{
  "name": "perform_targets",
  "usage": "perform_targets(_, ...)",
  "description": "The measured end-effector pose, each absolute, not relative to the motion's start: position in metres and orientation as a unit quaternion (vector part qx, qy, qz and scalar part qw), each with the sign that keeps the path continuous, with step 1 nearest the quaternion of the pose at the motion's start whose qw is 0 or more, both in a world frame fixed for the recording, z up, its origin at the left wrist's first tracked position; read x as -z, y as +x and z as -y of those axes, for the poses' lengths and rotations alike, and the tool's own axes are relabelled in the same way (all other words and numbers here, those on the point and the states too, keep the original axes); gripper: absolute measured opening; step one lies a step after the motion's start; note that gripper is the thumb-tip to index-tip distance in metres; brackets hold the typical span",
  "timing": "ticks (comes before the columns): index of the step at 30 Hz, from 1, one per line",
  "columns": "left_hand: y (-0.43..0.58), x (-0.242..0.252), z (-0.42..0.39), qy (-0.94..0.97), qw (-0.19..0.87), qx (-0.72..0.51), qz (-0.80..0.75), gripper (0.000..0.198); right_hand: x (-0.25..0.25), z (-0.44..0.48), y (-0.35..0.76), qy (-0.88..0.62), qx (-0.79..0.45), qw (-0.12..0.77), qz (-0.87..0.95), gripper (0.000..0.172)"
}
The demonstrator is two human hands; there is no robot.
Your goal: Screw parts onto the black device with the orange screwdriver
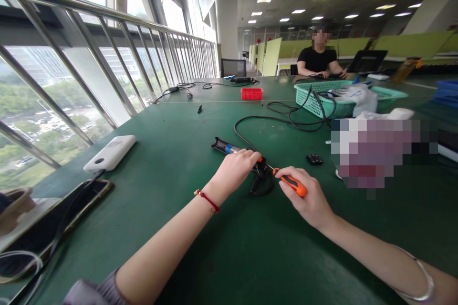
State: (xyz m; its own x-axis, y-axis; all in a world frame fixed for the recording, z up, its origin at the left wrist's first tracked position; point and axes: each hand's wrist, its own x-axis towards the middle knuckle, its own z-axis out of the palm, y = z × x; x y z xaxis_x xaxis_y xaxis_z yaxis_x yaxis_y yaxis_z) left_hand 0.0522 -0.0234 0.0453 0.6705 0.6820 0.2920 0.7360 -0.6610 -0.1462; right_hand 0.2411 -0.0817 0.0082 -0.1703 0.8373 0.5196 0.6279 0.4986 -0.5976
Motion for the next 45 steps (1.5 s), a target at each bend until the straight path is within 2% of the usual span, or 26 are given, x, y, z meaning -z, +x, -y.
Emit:
perform_targets(20,0.05,-0.041,0.02,-0.894,0.114,0.136,0.411,0.017,-0.007,0.08,0.245,-0.413,-0.093,0.45,0.786,0.007)
perform_targets(32,0.043,-0.042,0.017,-0.904,0.122,0.137,0.386,0.011,-0.006,0.082,0.245,-0.401,-0.105,0.441,0.796,0.007)
perform_targets(45,0.035,-0.033,0.024,-0.897,0.085,0.19,0.39,0.016,-0.006,0.083,0.243,-0.416,-0.108,0.417,0.801,0.008)
